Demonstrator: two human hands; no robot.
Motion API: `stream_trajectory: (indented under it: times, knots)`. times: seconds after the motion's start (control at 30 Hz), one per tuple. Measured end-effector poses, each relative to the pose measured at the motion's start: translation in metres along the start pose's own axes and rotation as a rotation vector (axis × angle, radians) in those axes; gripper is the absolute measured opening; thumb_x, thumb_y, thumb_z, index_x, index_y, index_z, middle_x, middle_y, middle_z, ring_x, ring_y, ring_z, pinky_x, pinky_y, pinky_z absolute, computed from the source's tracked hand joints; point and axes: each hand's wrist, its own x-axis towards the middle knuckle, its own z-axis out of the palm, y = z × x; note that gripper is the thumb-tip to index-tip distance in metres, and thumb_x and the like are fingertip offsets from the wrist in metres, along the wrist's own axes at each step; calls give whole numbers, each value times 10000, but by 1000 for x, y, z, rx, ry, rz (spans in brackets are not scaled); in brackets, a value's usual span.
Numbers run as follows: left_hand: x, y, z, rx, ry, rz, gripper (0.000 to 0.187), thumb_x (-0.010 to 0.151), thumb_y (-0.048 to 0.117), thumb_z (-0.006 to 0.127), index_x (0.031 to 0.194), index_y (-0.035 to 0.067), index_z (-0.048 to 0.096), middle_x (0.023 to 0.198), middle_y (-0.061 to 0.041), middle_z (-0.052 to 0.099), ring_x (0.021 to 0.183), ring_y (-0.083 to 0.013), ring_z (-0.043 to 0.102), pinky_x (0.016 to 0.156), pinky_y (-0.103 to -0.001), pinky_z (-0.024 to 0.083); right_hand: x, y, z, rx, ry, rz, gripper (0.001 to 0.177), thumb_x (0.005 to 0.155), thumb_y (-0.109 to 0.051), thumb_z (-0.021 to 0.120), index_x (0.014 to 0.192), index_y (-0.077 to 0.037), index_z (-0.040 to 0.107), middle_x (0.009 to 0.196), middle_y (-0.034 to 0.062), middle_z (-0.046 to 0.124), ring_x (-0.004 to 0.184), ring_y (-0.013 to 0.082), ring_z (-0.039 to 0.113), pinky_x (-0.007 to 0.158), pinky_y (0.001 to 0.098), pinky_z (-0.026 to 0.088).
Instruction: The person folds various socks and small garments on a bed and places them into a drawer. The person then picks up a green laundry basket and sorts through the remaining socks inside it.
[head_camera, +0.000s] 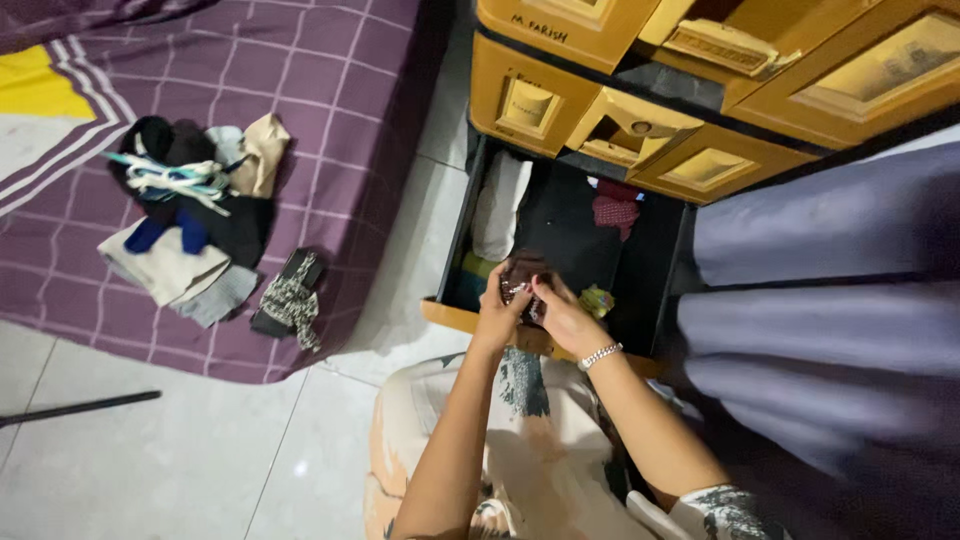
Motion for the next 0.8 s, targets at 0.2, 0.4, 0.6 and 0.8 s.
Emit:
stream_trajectory:
  times: [0.2, 0.4, 0.6, 0.8]
  knots:
    - [33, -6, 10, 887, 107, 134, 539, 953, 394, 720, 1410, 144, 579, 1493, -145, 528, 1332, -379, 414, 1102, -501, 287, 49, 19, -69, 314, -61, -9, 351, 994, -306, 642, 1298, -130, 635, 1269, 22, 684, 1179, 189, 637, 1058, 407, 504]
    - [33, 17, -8, 1551, 406, 256, 616, 859, 472, 698, 1313, 68, 598, 1477, -120, 524, 1344, -350, 451, 1098, -550, 309, 112, 9, -148, 397, 262, 133, 401, 939, -431, 694, 1234, -161, 667, 1218, 27, 707, 1125, 204, 658, 997, 424, 511]
    - [34, 22, -8, 1650, 311, 258, 543, 880, 421, 669, 1258, 33, 620, 1445, -105, 550, 1329, -336, 461, 1084, -529, 323, 164, 6, -190, 184, 561, 88, 378, 873, -490, 693, 1171, -259, 674, 1146, -50, 723, 1039, 152, 671, 845, 426, 476]
    - [39, 20, -9, 1679, 286, 207, 483, 897, 403, 646, 1211, 36, 636, 1416, -129, 573, 1311, -341, 466, 1089, -522, 325, 188, 6, -223, 584, 537, -142, 459, 951, -557, 709, 1225, -190, 691, 1211, -1, 706, 1084, 205, 645, 951, 429, 492]
